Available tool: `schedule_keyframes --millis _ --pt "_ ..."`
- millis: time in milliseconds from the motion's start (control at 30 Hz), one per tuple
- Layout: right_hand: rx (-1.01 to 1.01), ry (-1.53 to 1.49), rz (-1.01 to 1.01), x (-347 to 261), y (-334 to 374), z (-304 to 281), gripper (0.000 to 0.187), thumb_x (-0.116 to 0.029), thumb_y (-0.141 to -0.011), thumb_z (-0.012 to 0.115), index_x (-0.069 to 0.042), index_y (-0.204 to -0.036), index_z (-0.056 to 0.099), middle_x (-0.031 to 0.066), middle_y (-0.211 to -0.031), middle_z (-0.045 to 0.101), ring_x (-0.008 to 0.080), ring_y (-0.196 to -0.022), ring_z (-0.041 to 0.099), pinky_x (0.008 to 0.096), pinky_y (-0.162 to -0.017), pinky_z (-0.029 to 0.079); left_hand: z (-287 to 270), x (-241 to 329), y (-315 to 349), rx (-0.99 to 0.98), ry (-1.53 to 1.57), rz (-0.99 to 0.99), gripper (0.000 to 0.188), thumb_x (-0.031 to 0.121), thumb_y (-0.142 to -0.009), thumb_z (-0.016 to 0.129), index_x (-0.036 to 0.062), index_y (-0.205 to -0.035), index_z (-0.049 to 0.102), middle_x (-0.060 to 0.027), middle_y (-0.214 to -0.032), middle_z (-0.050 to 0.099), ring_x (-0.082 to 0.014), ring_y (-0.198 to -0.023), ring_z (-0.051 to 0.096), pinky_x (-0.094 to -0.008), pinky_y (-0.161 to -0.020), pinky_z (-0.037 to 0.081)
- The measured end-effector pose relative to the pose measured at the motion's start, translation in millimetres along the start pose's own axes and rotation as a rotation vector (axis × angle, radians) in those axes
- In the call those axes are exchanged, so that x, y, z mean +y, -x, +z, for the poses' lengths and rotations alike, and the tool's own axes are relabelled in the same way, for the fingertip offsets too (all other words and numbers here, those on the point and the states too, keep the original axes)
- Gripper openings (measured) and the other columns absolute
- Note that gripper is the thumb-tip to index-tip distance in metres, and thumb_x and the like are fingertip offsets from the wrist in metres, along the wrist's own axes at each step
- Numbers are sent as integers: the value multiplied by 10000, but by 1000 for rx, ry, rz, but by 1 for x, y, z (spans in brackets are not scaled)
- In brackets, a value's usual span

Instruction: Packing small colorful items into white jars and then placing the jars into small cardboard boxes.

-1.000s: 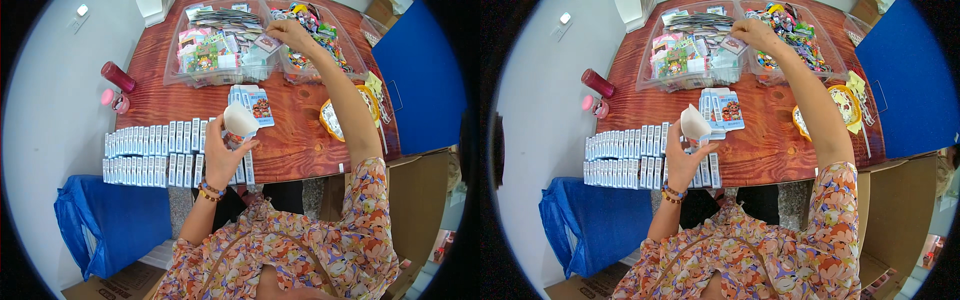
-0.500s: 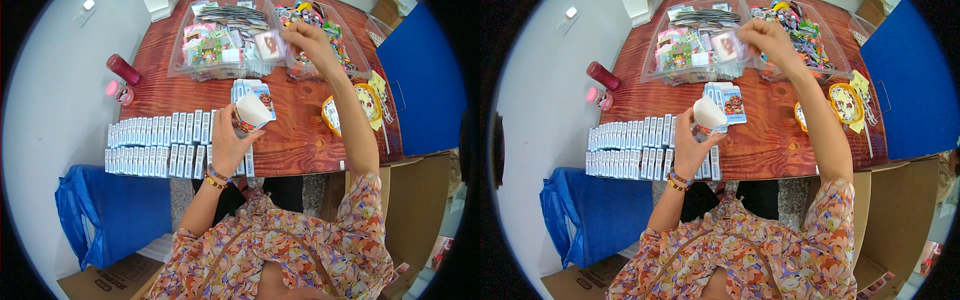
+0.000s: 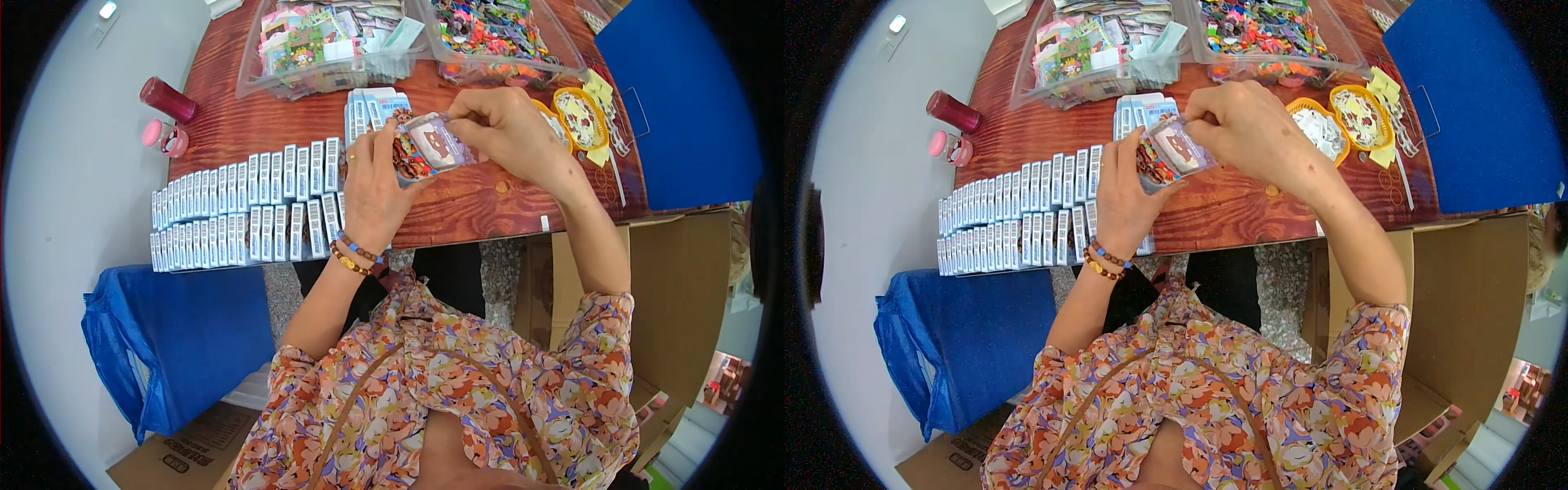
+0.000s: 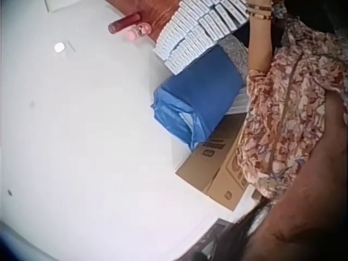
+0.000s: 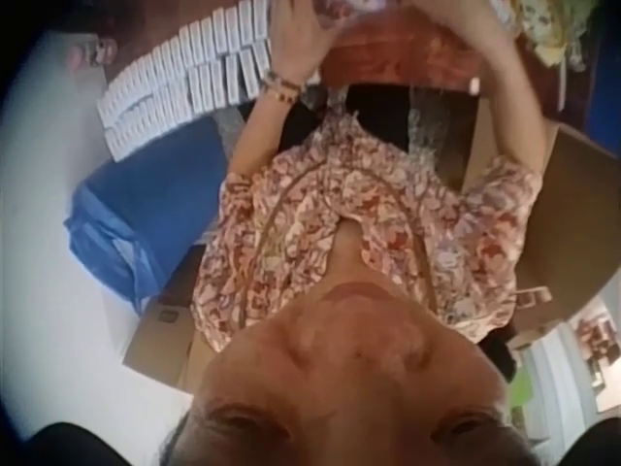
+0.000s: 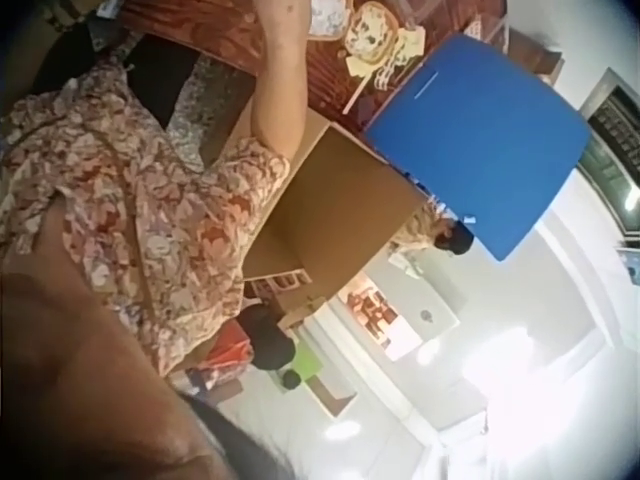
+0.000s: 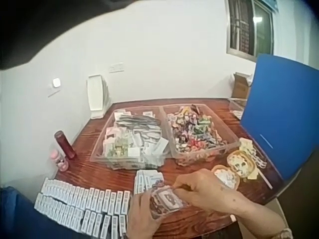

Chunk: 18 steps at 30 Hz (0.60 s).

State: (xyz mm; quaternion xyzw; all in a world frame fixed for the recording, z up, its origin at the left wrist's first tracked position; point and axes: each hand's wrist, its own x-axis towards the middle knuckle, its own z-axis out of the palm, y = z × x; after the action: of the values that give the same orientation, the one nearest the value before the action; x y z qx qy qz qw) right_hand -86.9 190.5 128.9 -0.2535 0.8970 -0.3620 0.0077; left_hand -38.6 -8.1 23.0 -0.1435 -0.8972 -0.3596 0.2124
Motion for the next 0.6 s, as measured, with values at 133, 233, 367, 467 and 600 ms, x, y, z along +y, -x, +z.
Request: schedule_keyframes --millis 133,233,367,467,600 --pt "42 133 -73 1 0 9 123 -134 -889 686 -24 -941 683 90 -665 645 191 -590 619 337 -569 463 4 1 1 -13 -12 26 943 165 -612 924 15 -1407 439 -215 -1195 504 -408 -1108 533 -468 -929 485" --pt "103 281 -105 -4 0 11 133 -163 -890 691 -60 -974 688 106 -718 656 291 -660 647 377 -607 483 5 3 -2 1 -25 27 944 171 -615 925 18 -1408 436 -211 -1185 510 -409 -1094 541 -467 -914 494" --pt "221 430 -203 -2 9 7 151 -155 -887 693 -84 -1019 697 82 -835 651 287 -723 655 384 -616 493 8 2 -3 -13 -7 12 937 185 -621 926 31 -1407 440 -202 -1171 521 -403 -1075 554 -460 -891 506" --pt "162 387 -174 1 27 2 196 -103 -869 684 -95 -1064 709 92 -970 654 283 -830 664 396 -683 508 6 5 -3 -26 -14 -7 934 202 -628 925 39 -1409 440 -199 -1168 526 -400 -1074 556 -457 -885 510" --pt "134 509 -313 21 47 10 313 -17 -840 647 -105 -1132 718 155 -1262 601 365 -1175 584 449 -974 478 21 11 -4 -54 -3 22 951 203 -632 921 49 -1429 425 -199 -1172 532 -406 -1072 552 -470 -881 504"
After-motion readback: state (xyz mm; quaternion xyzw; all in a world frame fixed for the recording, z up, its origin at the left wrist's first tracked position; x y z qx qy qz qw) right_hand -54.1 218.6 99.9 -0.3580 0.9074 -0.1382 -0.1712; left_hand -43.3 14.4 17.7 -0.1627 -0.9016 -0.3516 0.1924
